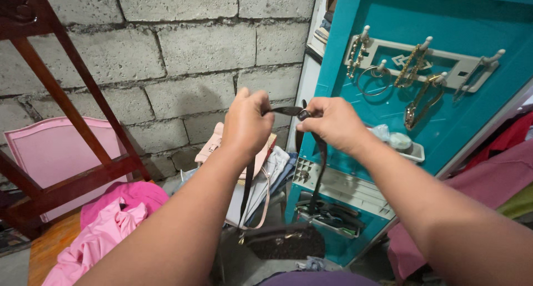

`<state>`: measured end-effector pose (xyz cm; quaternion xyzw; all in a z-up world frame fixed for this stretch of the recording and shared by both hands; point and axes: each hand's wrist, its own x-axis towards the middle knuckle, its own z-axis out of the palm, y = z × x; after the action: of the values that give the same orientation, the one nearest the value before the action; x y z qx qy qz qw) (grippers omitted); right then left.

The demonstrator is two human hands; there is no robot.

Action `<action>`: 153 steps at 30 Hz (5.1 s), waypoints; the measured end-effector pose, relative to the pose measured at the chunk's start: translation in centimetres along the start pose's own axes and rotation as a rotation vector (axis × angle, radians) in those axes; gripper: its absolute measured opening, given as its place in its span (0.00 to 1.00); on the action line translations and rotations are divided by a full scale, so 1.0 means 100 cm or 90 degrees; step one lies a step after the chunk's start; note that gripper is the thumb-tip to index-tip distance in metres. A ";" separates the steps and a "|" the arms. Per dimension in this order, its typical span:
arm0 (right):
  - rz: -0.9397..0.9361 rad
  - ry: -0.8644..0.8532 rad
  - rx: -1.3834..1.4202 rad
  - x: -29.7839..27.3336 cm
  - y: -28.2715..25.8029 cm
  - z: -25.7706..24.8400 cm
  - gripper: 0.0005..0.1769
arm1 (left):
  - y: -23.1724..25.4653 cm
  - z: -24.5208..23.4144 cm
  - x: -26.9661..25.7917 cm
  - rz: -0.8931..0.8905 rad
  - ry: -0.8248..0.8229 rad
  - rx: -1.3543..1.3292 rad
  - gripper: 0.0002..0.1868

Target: The person moves clothes aside in a closet, then picks up a dark patterned handbag and hangs it on a hook inside a teal cabinet. They then pick up a light pink handbag, adjust its strap, and hang it on another hook in the same cabinet.

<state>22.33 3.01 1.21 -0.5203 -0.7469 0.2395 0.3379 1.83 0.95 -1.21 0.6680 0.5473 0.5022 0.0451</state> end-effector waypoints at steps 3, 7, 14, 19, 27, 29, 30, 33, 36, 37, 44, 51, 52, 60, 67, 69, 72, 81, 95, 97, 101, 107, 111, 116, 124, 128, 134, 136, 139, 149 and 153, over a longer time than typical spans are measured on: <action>-0.090 0.158 -0.141 -0.003 0.004 0.006 0.11 | 0.006 0.000 -0.001 0.046 0.021 -0.081 0.07; -0.133 0.223 -0.137 0.000 0.019 0.002 0.11 | -0.004 0.008 0.004 0.053 0.019 -0.090 0.06; -0.143 0.302 -0.208 0.004 0.060 -0.017 0.09 | -0.039 0.015 0.012 0.003 0.063 -0.048 0.09; -0.070 0.316 -0.219 0.008 0.071 -0.023 0.11 | -0.039 0.015 0.016 -0.106 -0.039 -0.108 0.13; 0.033 0.240 -0.096 0.002 0.068 -0.028 0.12 | -0.021 0.004 0.012 -0.191 -0.300 -0.259 0.17; 0.028 0.244 -0.080 -0.001 0.065 -0.028 0.12 | -0.015 -0.002 0.009 -0.168 -0.317 -0.302 0.14; 0.025 0.247 -0.073 -0.002 0.063 -0.028 0.12 | -0.012 -0.005 0.007 -0.156 -0.326 -0.323 0.13; 0.022 0.231 -0.106 -0.004 0.057 -0.029 0.12 | -0.007 -0.010 0.004 -0.203 -0.314 -0.291 0.13; 0.042 0.208 -0.121 -0.006 0.053 -0.029 0.11 | -0.008 -0.012 0.003 -0.209 -0.293 -0.247 0.15; 0.032 0.187 -0.101 -0.007 0.051 -0.029 0.11 | -0.010 -0.012 0.003 -0.208 -0.273 -0.204 0.15; -0.014 0.053 -0.037 -0.008 0.052 -0.035 0.14 | -0.035 0.012 0.003 -0.085 0.028 0.000 0.10; -0.010 0.037 -0.012 -0.013 0.049 -0.038 0.14 | -0.048 0.028 0.007 -0.005 0.050 -0.046 0.10; 0.000 0.038 -0.018 -0.014 0.049 -0.040 0.15 | -0.044 0.027 0.008 -0.040 0.001 -0.065 0.10; 0.050 -0.072 0.054 -0.022 0.044 -0.041 0.11 | -0.003 0.004 0.001 -0.095 -0.134 -0.192 0.22; 0.040 -0.196 0.158 -0.030 0.041 -0.037 0.11 | 0.002 -0.004 -0.001 -0.162 -0.080 -0.201 0.17; 0.031 -0.154 0.103 -0.032 0.041 -0.034 0.11 | 0.001 -0.004 -0.005 -0.173 -0.085 -0.191 0.17; 0.011 -0.052 0.035 -0.035 0.045 -0.028 0.16 | 0.000 -0.001 -0.008 -0.142 -0.082 -0.238 0.18; -0.056 0.214 -0.147 -0.042 0.057 -0.032 0.18 | -0.013 0.012 -0.021 -0.127 -0.128 -0.238 0.13; -0.065 0.194 -0.141 -0.053 0.064 -0.058 0.15 | -0.029 0.026 -0.039 -0.155 0.011 -0.069 0.09; -0.071 0.183 -0.107 -0.052 0.063 -0.059 0.14 | -0.018 0.033 -0.038 -0.137 -0.032 -0.102 0.09; -0.018 0.115 -0.035 -0.053 0.060 -0.051 0.12 | 0.006 0.037 -0.042 -0.131 -0.138 -0.130 0.10; 0.002 0.078 -0.043 -0.058 0.057 -0.043 0.12 | 0.032 0.026 -0.046 -0.166 -0.206 -0.242 0.19; -0.015 0.006 -0.012 -0.055 0.049 -0.041 0.12 | 0.036 0.030 -0.035 -0.066 -0.176 -0.325 0.17; 0.044 -0.020 0.002 -0.049 0.037 -0.043 0.13 | 0.027 0.041 -0.021 -0.094 -0.247 -0.350 0.13; 0.069 0.019 -0.033 -0.049 0.037 -0.060 0.15 | 0.009 0.053 -0.018 -0.110 -0.297 -0.323 0.12; 0.102 0.036 -0.029 -0.051 0.033 -0.058 0.15 | 0.003 0.054 -0.012 -0.112 -0.322 -0.334 0.12; 0.157 0.077 0.035 -0.055 0.032 -0.065 0.14 | -0.009 0.051 -0.002 -0.094 -0.312 -0.288 0.13; 0.158 0.090 0.024 -0.058 0.034 -0.069 0.13 | -0.013 0.050 0.002 -0.093 -0.317 -0.263 0.13; 0.149 0.105 0.006 -0.060 0.038 -0.073 0.11 | -0.015 0.051 0.008 -0.082 -0.334 -0.242 0.13; 0.160 0.158 0.134 -0.060 0.046 -0.089 0.13 | -0.002 0.052 0.022 -0.056 -0.366 -0.315 0.13; 0.140 0.203 0.108 -0.063 0.048 -0.092 0.14 | 0.008 0.054 0.021 -0.020 -0.321 -0.299 0.15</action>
<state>33.65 -1.18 2.24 -0.5994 -0.6001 0.2516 0.4661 6.00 4.89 -2.08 0.7340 0.3985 0.4328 0.3393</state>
